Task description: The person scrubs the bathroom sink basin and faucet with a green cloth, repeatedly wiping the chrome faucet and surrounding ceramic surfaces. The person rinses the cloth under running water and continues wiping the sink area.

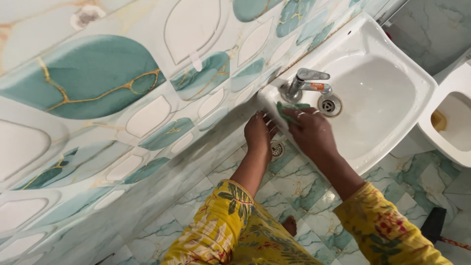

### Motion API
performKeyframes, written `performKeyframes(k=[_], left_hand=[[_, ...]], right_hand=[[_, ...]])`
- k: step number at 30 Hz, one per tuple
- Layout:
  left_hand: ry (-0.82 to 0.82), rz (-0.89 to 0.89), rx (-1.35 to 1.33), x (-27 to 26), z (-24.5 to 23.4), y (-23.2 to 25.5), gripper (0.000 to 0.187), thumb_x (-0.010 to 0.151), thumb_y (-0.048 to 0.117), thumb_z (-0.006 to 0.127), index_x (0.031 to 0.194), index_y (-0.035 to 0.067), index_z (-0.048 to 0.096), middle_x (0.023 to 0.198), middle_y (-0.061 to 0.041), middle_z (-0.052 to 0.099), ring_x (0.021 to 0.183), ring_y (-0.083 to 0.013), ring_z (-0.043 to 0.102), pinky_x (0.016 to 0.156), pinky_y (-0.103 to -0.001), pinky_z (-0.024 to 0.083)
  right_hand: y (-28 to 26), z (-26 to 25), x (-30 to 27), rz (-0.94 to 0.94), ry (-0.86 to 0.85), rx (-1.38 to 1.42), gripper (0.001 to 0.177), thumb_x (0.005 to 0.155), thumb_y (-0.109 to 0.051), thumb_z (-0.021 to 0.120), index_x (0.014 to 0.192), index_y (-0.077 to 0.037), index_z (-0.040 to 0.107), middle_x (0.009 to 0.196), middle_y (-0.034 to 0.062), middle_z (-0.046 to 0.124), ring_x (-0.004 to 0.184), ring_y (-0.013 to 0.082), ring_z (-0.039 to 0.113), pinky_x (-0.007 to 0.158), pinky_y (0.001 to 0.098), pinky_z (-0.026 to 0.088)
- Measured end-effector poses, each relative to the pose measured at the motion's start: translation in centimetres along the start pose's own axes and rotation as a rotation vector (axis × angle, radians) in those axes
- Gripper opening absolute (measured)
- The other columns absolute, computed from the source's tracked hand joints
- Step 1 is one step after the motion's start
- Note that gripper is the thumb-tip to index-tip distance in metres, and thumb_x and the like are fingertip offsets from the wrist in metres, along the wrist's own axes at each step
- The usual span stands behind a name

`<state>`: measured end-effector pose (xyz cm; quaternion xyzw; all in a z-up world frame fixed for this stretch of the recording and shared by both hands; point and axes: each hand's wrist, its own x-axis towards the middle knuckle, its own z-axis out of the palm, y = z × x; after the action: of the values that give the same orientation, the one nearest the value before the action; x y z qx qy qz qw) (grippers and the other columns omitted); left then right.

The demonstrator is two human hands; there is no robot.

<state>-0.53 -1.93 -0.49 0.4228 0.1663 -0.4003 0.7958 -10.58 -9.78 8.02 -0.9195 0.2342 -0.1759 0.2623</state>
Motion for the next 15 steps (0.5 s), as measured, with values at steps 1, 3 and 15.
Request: performKeyframes(k=[1, 3, 15], left_hand=[[-0.003, -0.001, -0.002, -0.1, -0.2, 0.1, 0.045, 0.104, 0.028, 0.041, 0.131, -0.003, 0.06, 0.117, -0.014, 0.067, 0.095, -0.0236, 0.067, 0.083, -0.036, 0.058], [-0.009, -0.005, -0.01, -0.1, -0.4, 0.2, 0.046, 0.105, 0.029, 0.041, 0.13, -0.004, 0.06, 0.115, -0.014, 0.067, 0.093, -0.0224, 0.068, 0.083, -0.035, 0.059], [0.038, -0.021, 0.04, 0.9, -1.4, -0.1, 0.045, 0.103, 0.032, 0.048, 0.131, 0.0, 0.059, 0.108, -0.012, 0.068, 0.082, -0.0199, 0.064, 0.075, -0.034, 0.055]], right_hand=[[-0.3, -0.1, -0.1, -0.094, 0.121, -0.076, 0.031, 0.092, -0.01, 0.069, 0.122, -0.014, 0.077, 0.118, 0.0118, 0.074, 0.097, 0.0278, 0.074, 0.084, 0.0395, 0.059], [-0.5, -0.3, -0.1, -0.286, 0.357, -0.232, 0.024, 0.095, -0.006, 0.072, 0.117, -0.014, 0.077, 0.116, 0.0063, 0.078, 0.1, 0.0229, 0.074, 0.087, 0.0365, 0.06], [0.9, 3.7, 4.4, -0.033, 0.067, -0.084, 0.036, 0.087, -0.009, 0.067, 0.121, -0.014, 0.076, 0.102, 0.0209, 0.074, 0.093, 0.0394, 0.072, 0.082, 0.0441, 0.058]])
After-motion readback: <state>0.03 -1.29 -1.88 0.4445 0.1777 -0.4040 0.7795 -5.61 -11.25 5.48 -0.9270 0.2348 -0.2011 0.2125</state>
